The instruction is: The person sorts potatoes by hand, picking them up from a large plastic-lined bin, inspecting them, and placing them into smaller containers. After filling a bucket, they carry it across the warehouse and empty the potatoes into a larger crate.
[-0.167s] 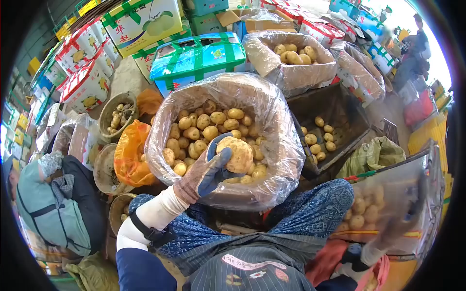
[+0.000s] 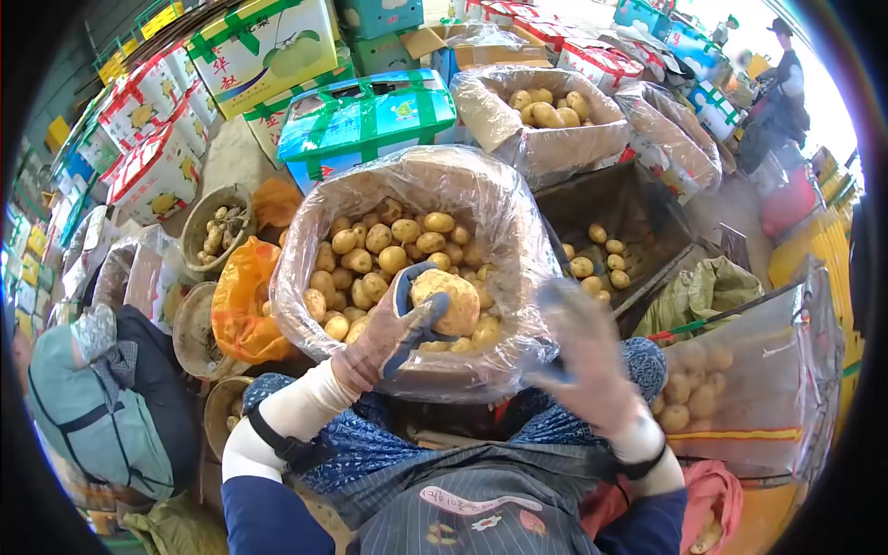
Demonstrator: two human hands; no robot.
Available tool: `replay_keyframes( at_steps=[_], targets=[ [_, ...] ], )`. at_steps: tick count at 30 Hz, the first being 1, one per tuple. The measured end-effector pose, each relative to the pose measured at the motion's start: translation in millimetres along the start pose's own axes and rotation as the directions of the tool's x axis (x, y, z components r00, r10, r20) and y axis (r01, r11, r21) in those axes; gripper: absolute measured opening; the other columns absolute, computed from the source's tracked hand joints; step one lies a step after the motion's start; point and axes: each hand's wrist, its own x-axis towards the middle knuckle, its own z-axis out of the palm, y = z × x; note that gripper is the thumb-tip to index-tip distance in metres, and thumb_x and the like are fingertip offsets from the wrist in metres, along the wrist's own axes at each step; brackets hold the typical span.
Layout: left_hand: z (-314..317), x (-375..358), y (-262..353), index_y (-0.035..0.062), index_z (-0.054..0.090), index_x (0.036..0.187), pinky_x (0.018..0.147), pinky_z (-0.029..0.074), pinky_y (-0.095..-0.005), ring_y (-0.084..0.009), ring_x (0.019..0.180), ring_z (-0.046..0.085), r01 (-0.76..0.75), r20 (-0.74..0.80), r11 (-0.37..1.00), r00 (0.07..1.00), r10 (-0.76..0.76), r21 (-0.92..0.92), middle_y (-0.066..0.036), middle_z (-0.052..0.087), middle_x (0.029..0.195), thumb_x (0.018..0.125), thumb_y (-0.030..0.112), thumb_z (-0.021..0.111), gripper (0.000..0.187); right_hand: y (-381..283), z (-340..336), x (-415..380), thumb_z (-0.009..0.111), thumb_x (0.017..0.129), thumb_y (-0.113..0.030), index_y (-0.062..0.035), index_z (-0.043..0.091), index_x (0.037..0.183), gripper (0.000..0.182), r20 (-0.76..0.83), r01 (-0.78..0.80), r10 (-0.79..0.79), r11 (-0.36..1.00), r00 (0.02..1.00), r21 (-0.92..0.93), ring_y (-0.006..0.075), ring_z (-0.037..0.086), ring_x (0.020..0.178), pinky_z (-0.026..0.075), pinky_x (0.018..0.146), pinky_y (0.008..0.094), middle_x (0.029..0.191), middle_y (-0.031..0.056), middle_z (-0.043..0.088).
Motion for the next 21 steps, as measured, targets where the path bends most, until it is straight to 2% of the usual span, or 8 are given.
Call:
replay_keyframes(
  at_steps=[2, 5, 6, 8, 9, 10, 12, 21],
  targets=[
    [-0.1, 2.4, -5.7, 0.0044, 0.036, 0.140, 0.088, 0.059, -0.0377, -0.0203, 0.113, 0.056, -0.056, -0.033, 0.994, 0.998, 0.059, 0.088, -0.012, 0.051, 0.126, 0.096, 0.030, 0.063, 0.058, 1.8, 56.9, 19.4, 0.082, 0.072, -0.019, -0.0057, 0.046, 0.140, 0.078, 0.010, 0.129, -0.131, 0.985, 0.991, 0.114, 0.0374, 0.046, 0.129, 0.038, 0.107, 0.0439, 0.142, 0.0213, 0.045],
    [-7.6, 8.1, -8.3, 0.0016, 0.058, 0.126, 0.068, 0.057, -0.0262, -0.0117, 0.101, 0.059, -0.303, -0.009, 0.875, 0.944, 0.331, 0.378, -0.011, 0.062, 0.111, 0.101, 0.042, 0.049, 0.048, 10.3, 93.0, 29.1, 0.082, 0.075, -0.018, -0.0028, 0.040, 0.143, 0.081, -0.005, 0.094, -0.098, 0.945, 0.995, 0.313, 0.0335, 0.049, 0.127, 0.041, 0.105, 0.0417, 0.140, 0.0212, 0.047],
    [-10.9, 0.0, -1.9, 0.0013, 0.059, 0.124, 0.060, 0.055, -0.0242, -0.0113, 0.083, 0.064, -0.097, -0.081, 0.969, 0.990, 0.119, 0.228, -0.009, 0.065, 0.098, 0.103, 0.041, 0.046, 0.047, 9.8, 96.6, 29.8, 0.082, 0.075, -0.018, -0.0028, 0.040, 0.143, 0.081, -0.002, 0.096, -0.101, 0.947, 0.995, 0.307, 0.0335, 0.049, 0.127, 0.041, 0.105, 0.0417, 0.140, 0.0212, 0.047],
    [-18.3, -7.0, 16.9, 0.0012, 0.059, 0.124, 0.054, 0.053, -0.0217, -0.0110, 0.066, 0.064, 0.074, -0.063, 0.983, 0.996, -0.064, 0.169, -0.007, 0.066, 0.087, 0.103, 0.038, 0.047, 0.044, 8.7, 99.6, 25.0, 0.072, 0.087, -0.032, 0.0023, 0.033, 0.145, 0.077, 0.216, -0.255, 0.143, 0.369, 0.966, 0.894, 0.0300, 0.053, 0.123, 0.048, 0.100, 0.0372, 0.141, 0.0200, 0.045],
    [-23.8, -6.1, 12.8, 0.0009, 0.059, 0.123, 0.054, 0.052, -0.0214, -0.0117, 0.063, 0.064, 0.086, -0.045, 0.985, 0.996, -0.080, 0.151, -0.007, 0.066, 0.083, 0.102, 0.036, 0.050, 0.042, 13.4, 95.9, 21.7, 0.061, 0.095, -0.039, 0.0065, 0.033, 0.143, 0.072, 0.338, -0.349, 0.135, 0.067, 0.931, 0.935, 0.0261, 0.058, 0.116, 0.053, 0.091, 0.0343, 0.138, 0.0182, 0.048],
    [-24.7, -7.2, 10.6, 0.0009, 0.059, 0.123, 0.054, 0.052, -0.0214, -0.0117, 0.063, 0.064, 0.089, -0.037, 0.985, 0.996, -0.084, 0.145, -0.007, 0.066, 0.083, 0.102, 0.036, 0.050, 0.042, 15.1, 97.7, 18.7, 0.061, 0.095, -0.039, 0.0065, 0.033, 0.143, 0.072, 0.341, -0.353, 0.144, 0.072, 0.929, 0.933, 0.0261, 0.058, 0.116, 0.053, 0.091, 0.0343, 0.138, 0.0182, 0.048],
    [-23.2, -11.0, 8.8, 0.0000, 0.059, 0.122, 0.054, 0.052, -0.0226, -0.0112, 0.064, 0.064, -0.031, -0.010, 0.972, 0.999, 0.034, 0.234, -0.007, 0.067, 0.084, 0.101, 0.035, 0.053, 0.041, 18.4, 104.4, 12.9, 0.054, 0.098, -0.044, 0.0049, 0.034, 0.143, 0.070, 0.526, -0.449, 0.089, -0.411, 0.846, 0.793, 0.0250, 0.061, 0.109, 0.056, 0.086, 0.0354, 0.132, 0.0178, 0.054],
    [-20.6, -13.7, 14.4, -0.0004, 0.060, 0.117, 0.055, 0.052, -0.0225, -0.0116, 0.068, 0.066, 0.005, -0.041, 0.974, 0.999, 0.004, 0.225, -0.005, 0.065, 0.085, 0.099, 0.032, 0.059, 0.037, 9.2, 107.2, 16.9, 0.041, 0.099, -0.055, 0.0001, 0.044, 0.138, 0.068, 0.562, -0.441, 0.142, -0.477, 0.815, 0.760, 0.0222, 0.068, 0.084, 0.058, 0.067, 0.0299, 0.115, 0.0169, 0.064]
  ],
)
